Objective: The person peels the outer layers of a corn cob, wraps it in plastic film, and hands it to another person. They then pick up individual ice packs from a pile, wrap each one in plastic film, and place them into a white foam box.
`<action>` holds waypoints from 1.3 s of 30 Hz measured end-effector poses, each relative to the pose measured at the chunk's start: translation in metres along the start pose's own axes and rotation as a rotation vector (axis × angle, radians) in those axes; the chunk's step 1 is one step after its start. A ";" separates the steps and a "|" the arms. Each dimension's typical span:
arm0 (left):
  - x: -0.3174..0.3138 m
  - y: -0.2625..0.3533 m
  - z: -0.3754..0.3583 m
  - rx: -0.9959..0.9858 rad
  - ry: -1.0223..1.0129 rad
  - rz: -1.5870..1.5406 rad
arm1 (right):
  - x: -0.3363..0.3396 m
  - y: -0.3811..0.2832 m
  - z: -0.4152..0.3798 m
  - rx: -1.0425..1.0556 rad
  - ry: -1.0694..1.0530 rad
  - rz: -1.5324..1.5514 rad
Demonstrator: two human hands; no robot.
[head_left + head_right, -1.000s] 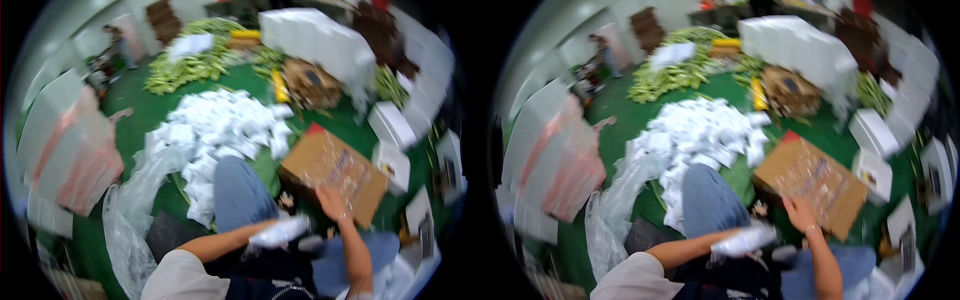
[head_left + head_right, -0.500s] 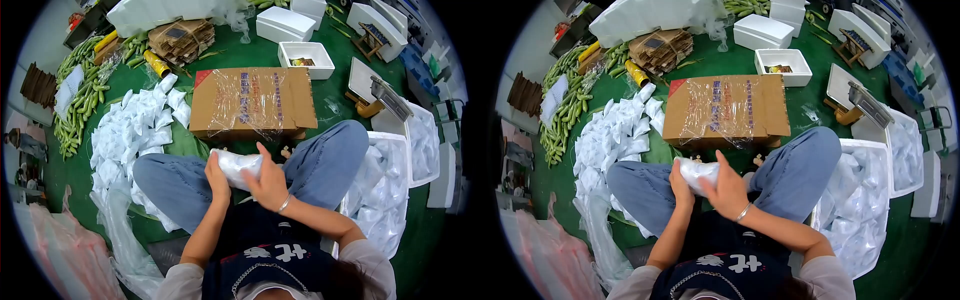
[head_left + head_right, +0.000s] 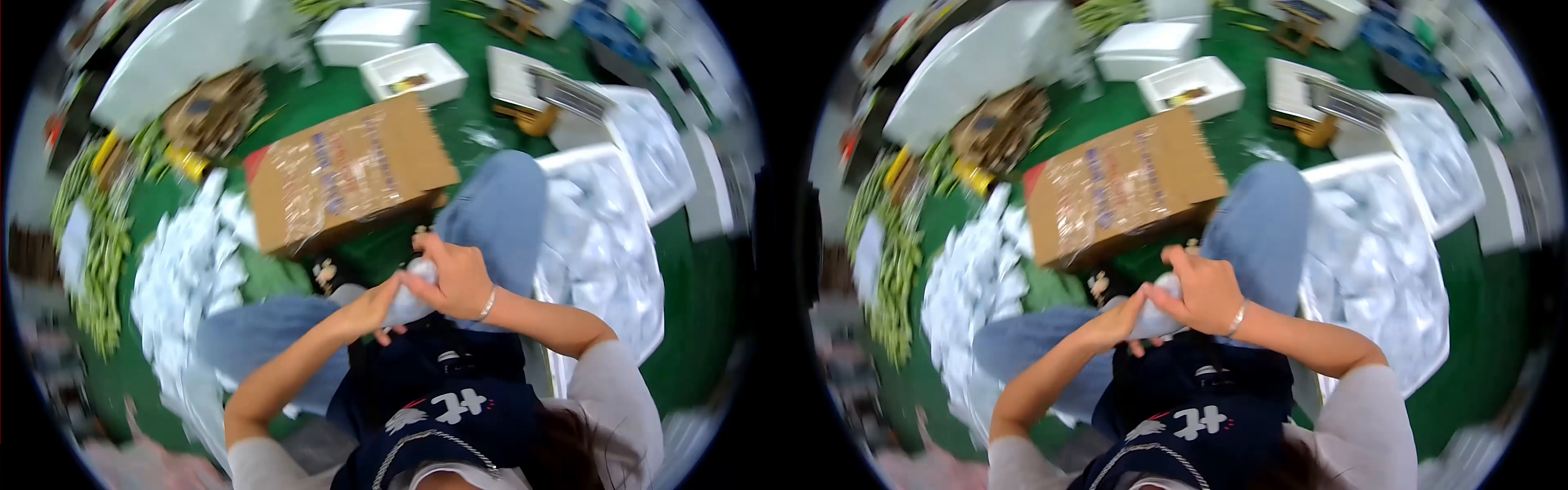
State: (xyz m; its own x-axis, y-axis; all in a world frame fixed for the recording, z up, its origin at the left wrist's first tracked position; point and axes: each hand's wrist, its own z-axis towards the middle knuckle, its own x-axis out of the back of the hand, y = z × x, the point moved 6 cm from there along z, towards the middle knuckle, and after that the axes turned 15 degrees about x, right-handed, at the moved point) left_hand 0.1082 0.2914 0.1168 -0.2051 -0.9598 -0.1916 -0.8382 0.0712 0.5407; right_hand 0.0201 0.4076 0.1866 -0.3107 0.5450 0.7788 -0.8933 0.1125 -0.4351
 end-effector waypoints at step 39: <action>0.225 -0.255 -0.227 -0.212 1.738 -0.365 | 0.194 0.123 -0.446 -1.432 0.569 -0.252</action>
State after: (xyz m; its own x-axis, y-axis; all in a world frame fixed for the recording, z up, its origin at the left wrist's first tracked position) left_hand 0.3904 -0.0038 0.1220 0.7899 -0.0832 0.6076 -0.6132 -0.0870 0.7852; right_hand -0.0055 0.8974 0.0822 0.2489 0.5845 0.7723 0.2432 0.7341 -0.6340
